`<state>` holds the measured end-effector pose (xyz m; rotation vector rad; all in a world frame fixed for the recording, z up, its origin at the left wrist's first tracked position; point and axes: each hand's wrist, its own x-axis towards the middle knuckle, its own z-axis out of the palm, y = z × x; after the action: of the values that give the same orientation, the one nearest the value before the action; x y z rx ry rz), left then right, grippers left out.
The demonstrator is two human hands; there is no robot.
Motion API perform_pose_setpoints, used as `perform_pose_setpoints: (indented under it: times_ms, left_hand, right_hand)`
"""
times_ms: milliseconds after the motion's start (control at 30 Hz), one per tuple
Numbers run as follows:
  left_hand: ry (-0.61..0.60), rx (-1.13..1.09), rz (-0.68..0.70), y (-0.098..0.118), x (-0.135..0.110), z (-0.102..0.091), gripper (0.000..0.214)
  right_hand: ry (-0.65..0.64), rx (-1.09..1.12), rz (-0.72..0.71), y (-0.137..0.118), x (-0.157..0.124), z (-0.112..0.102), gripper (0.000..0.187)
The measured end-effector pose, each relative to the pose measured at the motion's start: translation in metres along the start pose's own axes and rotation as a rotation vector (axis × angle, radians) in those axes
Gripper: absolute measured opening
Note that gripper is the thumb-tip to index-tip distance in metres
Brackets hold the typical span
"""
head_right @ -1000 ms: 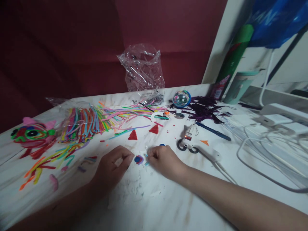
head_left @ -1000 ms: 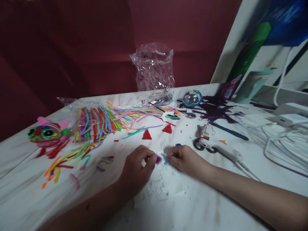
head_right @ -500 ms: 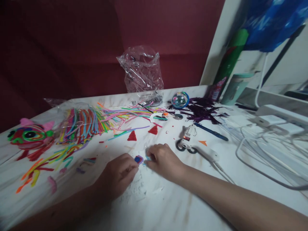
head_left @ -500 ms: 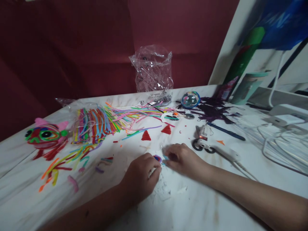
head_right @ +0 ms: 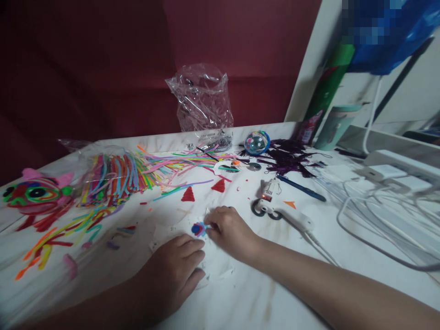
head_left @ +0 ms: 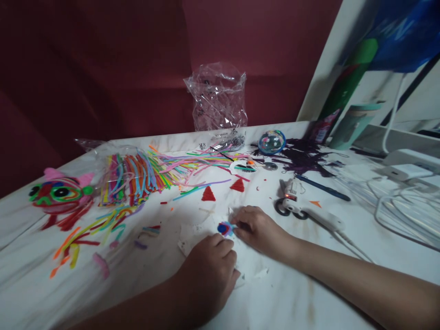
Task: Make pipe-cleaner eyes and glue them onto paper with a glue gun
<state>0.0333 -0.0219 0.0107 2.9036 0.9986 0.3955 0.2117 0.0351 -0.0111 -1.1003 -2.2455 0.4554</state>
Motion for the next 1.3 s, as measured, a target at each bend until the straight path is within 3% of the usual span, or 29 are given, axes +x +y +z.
perform_pose_setpoints:
  times_ms: [767,933,1133,1300]
  left_hand:
    - [0.031,0.019,0.025,0.001,-0.006,0.007,0.004]
    - [0.005,0.04,0.023,0.001,-0.005,0.004,0.004]
    - [0.001,0.052,0.03,-0.001,-0.006,0.003,0.006]
    - [0.001,0.1,0.067,0.0,-0.006,0.002,0.01]
  right_hand:
    - [-0.004,-0.01,0.032,-0.003,0.003,-0.001,0.018]
    - [0.0,0.106,0.111,-0.003,0.001,-0.005,0.023]
    - [0.112,0.159,0.141,-0.009,0.002,-0.021,0.013]
    - [0.162,0.009,0.072,-0.019,0.009,-0.053,0.016]
